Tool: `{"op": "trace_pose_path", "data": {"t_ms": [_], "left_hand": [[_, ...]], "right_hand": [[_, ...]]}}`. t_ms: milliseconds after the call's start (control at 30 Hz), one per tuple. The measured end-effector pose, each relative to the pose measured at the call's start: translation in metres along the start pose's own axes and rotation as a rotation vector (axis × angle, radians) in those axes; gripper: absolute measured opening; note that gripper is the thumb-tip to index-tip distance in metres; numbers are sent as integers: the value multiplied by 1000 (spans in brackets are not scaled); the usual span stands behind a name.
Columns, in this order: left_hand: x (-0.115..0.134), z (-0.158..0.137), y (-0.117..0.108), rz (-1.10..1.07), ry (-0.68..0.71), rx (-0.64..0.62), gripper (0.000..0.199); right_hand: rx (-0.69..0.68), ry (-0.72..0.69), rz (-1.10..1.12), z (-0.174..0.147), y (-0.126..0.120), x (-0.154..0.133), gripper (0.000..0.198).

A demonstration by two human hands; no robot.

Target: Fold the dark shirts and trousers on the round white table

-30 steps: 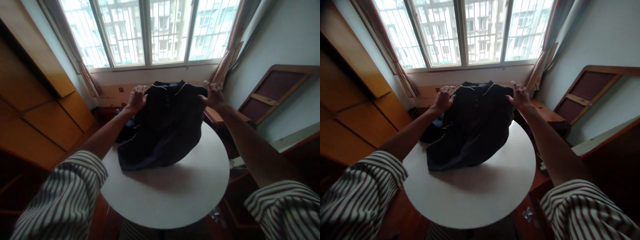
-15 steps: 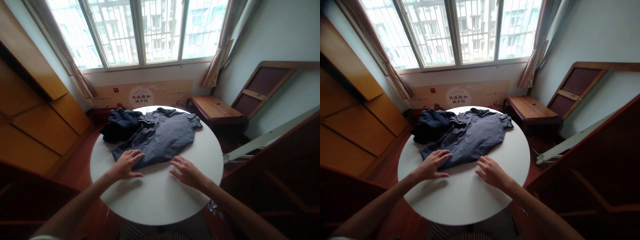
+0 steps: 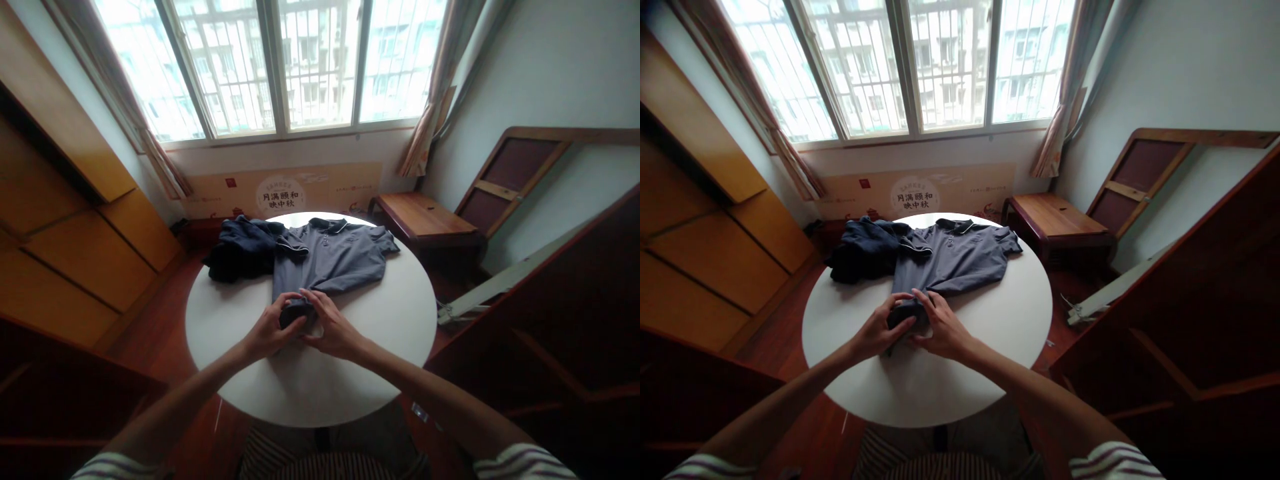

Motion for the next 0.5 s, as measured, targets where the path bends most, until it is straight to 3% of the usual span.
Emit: {"op": "trace_pose_path", "data": {"t_ms": [100, 167, 333, 500], "left_hand": [[19, -3, 5, 75, 125, -105, 53], [23, -6, -1, 192, 190, -96, 50], [21, -11, -32, 448, 251, 96, 37], [21, -15, -57, 605, 309, 255, 31]], "right_hand": [[130, 12, -2, 5, 1, -4, 45], [154, 14, -13, 6, -2, -2, 29], [139, -51, -148, 4, -24, -2, 26], [177, -9, -280, -1, -62, 16, 29]]}}
Point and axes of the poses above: each hand's wrist, its own z-axis towards the middle knuckle, its own y-axis out of the palm, x = y × z, the point moved 6 cm from there along z, towards the middle knuckle, and after that the axes turned 3 degrees about -y, right-handed, at the moved point
